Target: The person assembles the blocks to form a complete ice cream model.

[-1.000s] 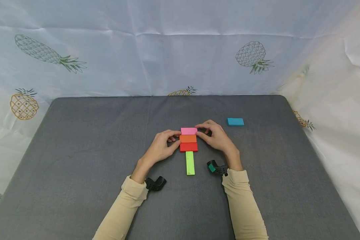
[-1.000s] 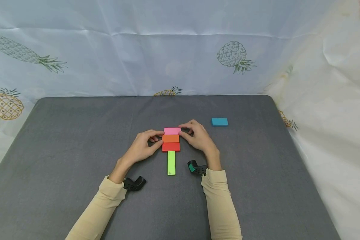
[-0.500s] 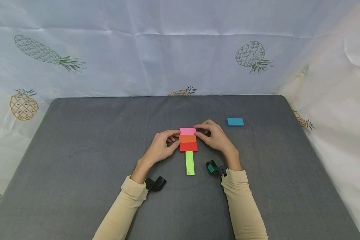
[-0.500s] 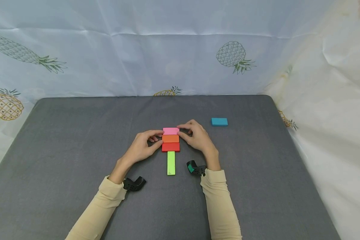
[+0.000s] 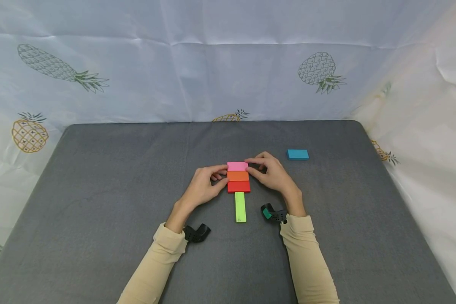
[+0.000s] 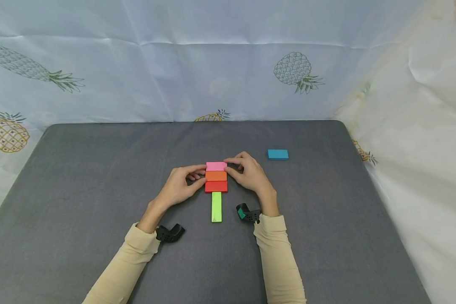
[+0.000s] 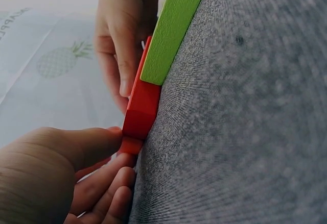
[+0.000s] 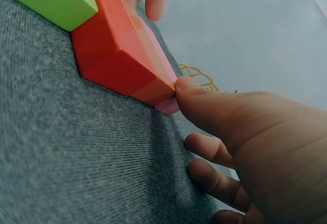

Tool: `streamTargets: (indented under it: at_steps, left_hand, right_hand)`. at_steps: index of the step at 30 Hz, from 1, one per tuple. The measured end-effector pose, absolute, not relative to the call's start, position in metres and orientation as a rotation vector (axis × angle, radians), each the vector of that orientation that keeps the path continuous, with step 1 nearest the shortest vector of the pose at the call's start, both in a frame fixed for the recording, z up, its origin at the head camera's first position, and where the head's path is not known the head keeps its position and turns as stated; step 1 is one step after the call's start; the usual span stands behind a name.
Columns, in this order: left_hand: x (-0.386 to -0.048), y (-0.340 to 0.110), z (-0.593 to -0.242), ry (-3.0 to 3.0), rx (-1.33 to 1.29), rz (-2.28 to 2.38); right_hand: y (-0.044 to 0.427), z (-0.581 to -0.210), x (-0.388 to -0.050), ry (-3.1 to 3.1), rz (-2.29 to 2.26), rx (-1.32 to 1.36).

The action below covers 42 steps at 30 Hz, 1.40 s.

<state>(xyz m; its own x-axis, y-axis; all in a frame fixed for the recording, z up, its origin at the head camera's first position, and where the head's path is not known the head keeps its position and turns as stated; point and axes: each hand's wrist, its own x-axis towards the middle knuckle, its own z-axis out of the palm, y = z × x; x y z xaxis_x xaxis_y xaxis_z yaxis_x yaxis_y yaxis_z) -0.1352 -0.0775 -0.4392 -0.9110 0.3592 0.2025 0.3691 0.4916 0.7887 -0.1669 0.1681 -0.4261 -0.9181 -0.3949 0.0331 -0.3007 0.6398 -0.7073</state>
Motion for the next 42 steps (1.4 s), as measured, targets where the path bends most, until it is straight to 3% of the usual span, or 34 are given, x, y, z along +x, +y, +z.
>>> streamTargets:
  at_steps: [42]
  left_hand:
    - [-0.149,-0.061,-0.447,-2.611,-0.464,-1.411]
  right_hand:
    - [0.180,-0.424,-0.173,2.738,-1.240,-0.662]
